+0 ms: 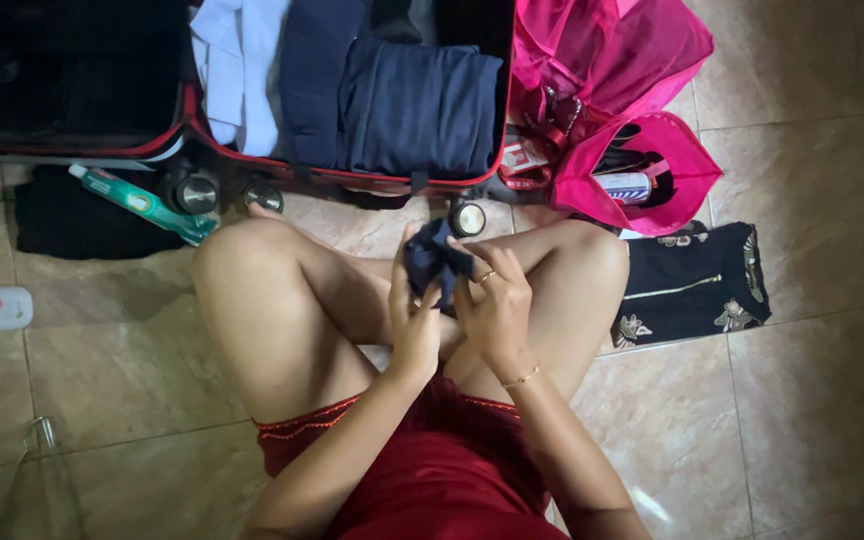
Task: The person packs a suitcase by placing clothing, toiletries, a cloth, and a lanyard into pink organizer bags and then into the main compartment. They zip the bags, place a hanger inside, and arrange the items.
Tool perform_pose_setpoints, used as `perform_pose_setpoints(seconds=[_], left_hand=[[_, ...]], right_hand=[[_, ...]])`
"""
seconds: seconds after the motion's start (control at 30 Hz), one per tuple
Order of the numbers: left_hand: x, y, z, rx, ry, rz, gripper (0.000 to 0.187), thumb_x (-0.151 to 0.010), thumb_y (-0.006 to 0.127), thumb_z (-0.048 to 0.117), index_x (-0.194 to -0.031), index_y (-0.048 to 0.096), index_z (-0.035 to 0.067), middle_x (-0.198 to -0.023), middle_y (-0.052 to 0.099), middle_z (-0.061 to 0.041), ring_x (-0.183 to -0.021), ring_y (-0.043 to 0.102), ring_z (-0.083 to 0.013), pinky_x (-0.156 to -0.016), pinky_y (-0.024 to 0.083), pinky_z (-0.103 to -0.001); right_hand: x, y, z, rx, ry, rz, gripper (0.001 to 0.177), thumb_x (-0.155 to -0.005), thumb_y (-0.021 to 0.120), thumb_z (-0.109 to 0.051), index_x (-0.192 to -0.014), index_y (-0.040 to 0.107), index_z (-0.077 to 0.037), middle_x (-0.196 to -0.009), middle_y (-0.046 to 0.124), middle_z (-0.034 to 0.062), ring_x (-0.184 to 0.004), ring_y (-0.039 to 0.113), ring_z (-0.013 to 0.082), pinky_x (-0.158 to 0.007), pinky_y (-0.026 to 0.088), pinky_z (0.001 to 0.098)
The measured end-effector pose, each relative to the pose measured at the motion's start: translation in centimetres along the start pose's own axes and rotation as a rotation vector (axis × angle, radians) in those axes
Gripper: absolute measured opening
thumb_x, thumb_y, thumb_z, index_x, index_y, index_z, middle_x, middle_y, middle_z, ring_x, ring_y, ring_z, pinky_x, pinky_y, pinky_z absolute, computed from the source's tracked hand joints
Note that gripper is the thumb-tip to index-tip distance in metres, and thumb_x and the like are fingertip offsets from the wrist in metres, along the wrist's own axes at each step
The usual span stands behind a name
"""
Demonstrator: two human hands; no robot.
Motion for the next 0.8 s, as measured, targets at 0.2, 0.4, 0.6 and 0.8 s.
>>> perform_pose_setpoints(seconds=[0.2, 0.4, 0.6, 0.8], left_hand=[[0.2, 3.4, 1.6, 0.114, -0.042, -0.198, 0.077, -0.104, 0.045, 0.025, -0.166, 0.000, 0.015, -0.175, 0.008, -0.010, -0.156, 0.024, -0.0260, -0.125, 0.023, -0.039], [0.7, 8.9, 1.1, -0.487, 0.151, -0.527, 0.063, -0.115, 0.024, 0.033, -0.170, 0.006, 0.007, -0.180, -0.001, -0.018, -0.168, 0.002, -0.0296, -0.136, 0.004, -0.043], [-1.7, 13.0, -3.9, -0.296, -0.215, -0.415, 0.081, -0.096, 0.069, 0.011, -0.163, 0.023, 0.006, -0.145, 0.051, -0.020, -0.115, 0.059, -0.0271, -0.098, 0.050, -0.038], [-6.3, 18.5, -7.9, -0.557, 0.060, -0.566, 0.066, -0.092, 0.076, 0.010, -0.149, 0.042, 0.000, -0.140, 0.058, -0.017, -0.127, 0.060, -0.0253, -0.103, 0.052, -0.036]], right_hand=[[0.7, -2.2, 1.2, -0.343, 0.087, -0.169, 0.051, -0.092, 0.069, -0.006, -0.141, 0.057, 0.003, -0.111, 0.067, 0.0183, -0.103, 0.063, 0.0283, -0.099, 0.051, 0.0353], [1.9, -6.8, 6.0, -0.454, 0.278, 0.159, 0.038, -0.097, 0.069, -0.006, -0.131, 0.059, 0.006, -0.121, 0.063, 0.0146, -0.110, 0.061, 0.0167, -0.095, 0.050, 0.0315], [5.0, -11.8, 13.9, -0.427, 0.413, 0.106, 0.023, -0.098, 0.067, -0.006, -0.118, 0.069, 0.003, -0.105, 0.071, 0.0064, -0.100, 0.064, 0.0116, -0.090, 0.052, 0.0265], [3.2, -13.7, 22.5, -0.146, 0.450, 0.274, 0.017, -0.092, 0.081, -0.010, -0.097, 0.067, -0.002, -0.086, 0.072, 0.0105, -0.079, 0.066, 0.0173, -0.071, 0.052, 0.0293]])
Point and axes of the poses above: each hand's wrist, its own x-axis away from the middle knuckle, its own y-axis out of the palm, z = x × y, the point moved 4 cm from there along -x, towards the middle knuckle
